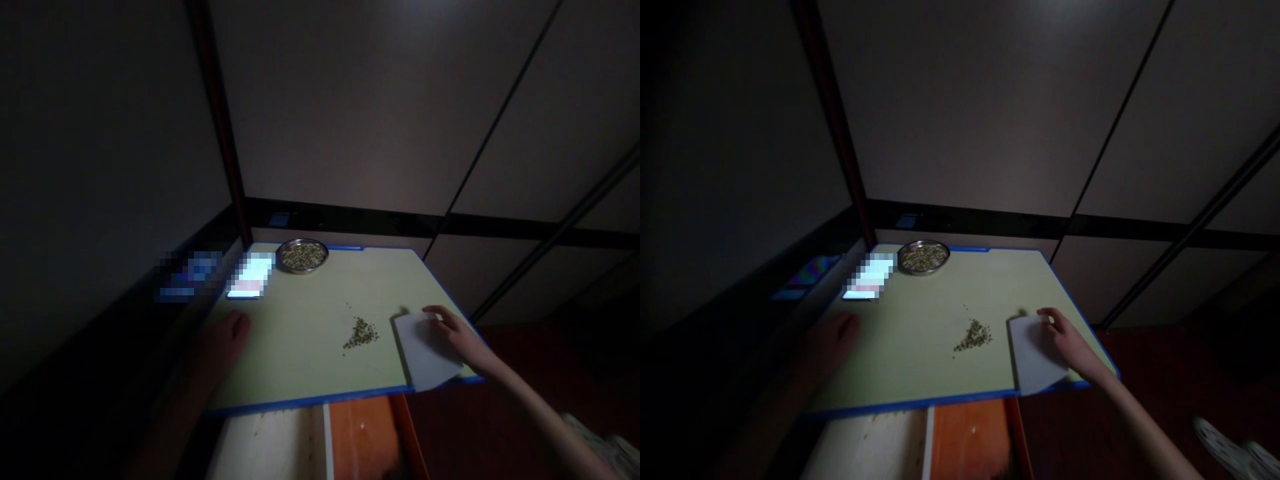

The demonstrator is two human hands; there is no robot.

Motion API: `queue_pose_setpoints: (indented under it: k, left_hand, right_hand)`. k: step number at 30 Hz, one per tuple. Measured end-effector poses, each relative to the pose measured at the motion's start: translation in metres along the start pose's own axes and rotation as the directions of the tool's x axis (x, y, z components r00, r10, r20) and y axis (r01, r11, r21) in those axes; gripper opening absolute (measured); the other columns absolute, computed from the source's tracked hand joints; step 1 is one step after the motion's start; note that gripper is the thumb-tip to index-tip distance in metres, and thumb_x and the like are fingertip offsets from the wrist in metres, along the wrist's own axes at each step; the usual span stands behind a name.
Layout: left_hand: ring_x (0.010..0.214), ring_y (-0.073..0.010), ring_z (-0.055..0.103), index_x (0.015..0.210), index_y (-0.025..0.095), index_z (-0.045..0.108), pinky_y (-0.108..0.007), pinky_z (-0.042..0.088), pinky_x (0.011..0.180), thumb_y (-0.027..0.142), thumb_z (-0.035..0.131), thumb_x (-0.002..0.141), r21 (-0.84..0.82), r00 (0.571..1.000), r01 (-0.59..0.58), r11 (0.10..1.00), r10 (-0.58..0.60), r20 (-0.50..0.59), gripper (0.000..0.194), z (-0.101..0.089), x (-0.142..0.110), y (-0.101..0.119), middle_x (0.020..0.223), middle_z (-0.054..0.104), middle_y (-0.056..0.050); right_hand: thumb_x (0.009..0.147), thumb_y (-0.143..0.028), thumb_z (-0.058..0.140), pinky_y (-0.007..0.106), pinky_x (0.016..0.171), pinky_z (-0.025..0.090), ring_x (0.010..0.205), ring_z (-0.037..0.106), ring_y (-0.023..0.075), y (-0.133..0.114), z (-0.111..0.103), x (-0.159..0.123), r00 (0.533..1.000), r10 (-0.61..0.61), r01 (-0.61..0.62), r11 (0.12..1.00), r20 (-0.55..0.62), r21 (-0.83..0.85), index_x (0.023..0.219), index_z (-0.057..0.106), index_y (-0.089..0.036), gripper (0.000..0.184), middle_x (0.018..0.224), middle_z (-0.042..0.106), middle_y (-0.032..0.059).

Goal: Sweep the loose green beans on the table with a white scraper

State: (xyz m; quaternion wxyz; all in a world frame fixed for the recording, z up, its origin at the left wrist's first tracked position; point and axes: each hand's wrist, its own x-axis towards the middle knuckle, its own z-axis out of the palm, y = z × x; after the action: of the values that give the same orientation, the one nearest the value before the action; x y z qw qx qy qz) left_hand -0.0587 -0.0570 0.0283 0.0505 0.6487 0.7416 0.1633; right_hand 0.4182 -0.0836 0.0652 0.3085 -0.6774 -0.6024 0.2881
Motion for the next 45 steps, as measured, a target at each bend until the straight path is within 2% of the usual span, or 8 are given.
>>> queue_pose_setpoints:
  k: [3, 6, 11, 17, 23, 29, 32, 45]
  left_hand:
    - [0.075, -0.0193, 0.064, 0.082, 0.022, 0.058, -0.028, 0.040, 0.067, 0.039, 0.031, 0.094, -0.008, 1.000, -0.005, 1.000, 0.005, 0.013, 0.034, 0.000, 0.000, -0.001, 0.081, 0.069, -0.006]
    - [0.076, -0.0196, 0.064, 0.083, 0.022, 0.058, -0.029, 0.040, 0.068, 0.039, 0.030, 0.094, -0.022, 1.000, -0.023, 0.999, 0.023, 0.009, 0.035, 0.002, 0.000, -0.003, 0.082, 0.069, -0.007]
    - [0.076, -0.0205, 0.064, 0.086, 0.022, 0.060, -0.029, 0.039, 0.066, 0.040, 0.032, 0.094, -0.021, 1.000, -0.009, 1.000, 0.009, -0.004, 0.035, 0.005, 0.001, -0.006, 0.081, 0.069, -0.006]
    - [0.075, -0.0210, 0.064, 0.085, 0.021, 0.060, -0.030, 0.039, 0.066, 0.040, 0.031, 0.094, -0.025, 1.000, -0.016, 1.000, 0.016, -0.004, 0.036, 0.008, 0.003, -0.009, 0.080, 0.069, -0.007]
    - [0.075, -0.0200, 0.064, 0.086, 0.022, 0.061, -0.028, 0.040, 0.065, 0.042, 0.029, 0.094, -0.035, 1.000, 0.002, 0.999, -0.002, -0.005, 0.038, 0.012, 0.005, -0.012, 0.080, 0.069, -0.006]
    - [0.073, -0.0194, 0.064, 0.082, 0.023, 0.058, -0.027, 0.039, 0.064, 0.042, 0.030, 0.094, -0.053, 1.000, 0.005, 0.999, -0.006, -0.009, 0.036, 0.007, 0.002, -0.008, 0.077, 0.068, -0.005]
    - [0.072, -0.0189, 0.063, 0.080, 0.023, 0.056, -0.027, 0.038, 0.063, 0.041, 0.030, 0.094, -0.059, 1.000, 0.004, 0.998, -0.005, -0.018, 0.035, 0.007, 0.001, -0.007, 0.075, 0.067, -0.004]
    - [0.070, -0.0179, 0.062, 0.079, 0.023, 0.056, -0.027, 0.036, 0.063, 0.038, 0.033, 0.095, -0.050, 0.999, 0.013, 0.999, -0.015, -0.031, 0.032, 0.004, -0.001, -0.005, 0.073, 0.065, -0.004]
  right_hand:
    - [0.082, -0.043, 0.046, 0.030, 0.065, 0.047, 0.075, 0.062, 0.0206, 0.019, 0.002, -0.008, 0.994, -0.071, 0.068, 0.997, -0.083, -0.044, 0.116, 0.059, -0.015, 0.045, 0.091, 0.068, 0.0085]
    - [0.083, -0.041, 0.044, 0.031, 0.066, 0.047, 0.073, 0.062, 0.0206, 0.027, 0.003, -0.004, 0.990, -0.090, 0.081, 0.993, -0.108, -0.084, 0.118, 0.059, -0.013, 0.047, 0.087, 0.069, 0.0088]
    - [0.084, -0.039, 0.042, 0.029, 0.058, 0.043, 0.060, 0.058, 0.0184, 0.028, 0.001, 0.010, 0.988, -0.120, 0.102, 0.978, -0.095, -0.182, 0.116, 0.060, -0.013, 0.045, 0.077, 0.068, 0.0064]
    - [0.086, -0.035, 0.043, 0.029, 0.064, 0.044, 0.065, 0.064, 0.0202, 0.024, 0.011, 0.013, 0.990, -0.129, 0.109, 0.958, -0.061, -0.267, 0.116, 0.060, -0.016, 0.040, 0.075, 0.069, 0.0064]
    - [0.087, -0.030, 0.042, 0.029, 0.070, 0.045, 0.077, 0.068, 0.0224, 0.005, 0.035, 0.007, 0.988, -0.131, 0.102, 0.946, -0.076, -0.307, 0.117, 0.060, -0.017, 0.038, 0.083, 0.072, 0.0097]
    - [0.088, -0.026, 0.044, 0.028, 0.067, 0.044, 0.070, 0.067, 0.0219, -0.024, 0.067, 0.005, 0.990, -0.100, 0.060, 0.939, -0.102, -0.339, 0.120, 0.060, -0.015, 0.038, 0.082, 0.072, 0.0102]
    - [0.088, -0.022, 0.045, 0.028, 0.070, 0.044, 0.076, 0.068, 0.0220, -0.037, 0.079, 0.003, 0.989, -0.099, 0.058, 0.938, -0.106, -0.341, 0.121, 0.061, -0.016, 0.037, 0.087, 0.074, 0.0114]
    - [0.090, -0.021, 0.045, 0.031, 0.078, 0.048, 0.094, 0.069, 0.0260, -0.069, 0.113, 0.010, 0.988, -0.142, 0.111, 0.929, -0.062, -0.353, 0.120, 0.059, -0.013, 0.033, 0.096, 0.074, 0.0173]
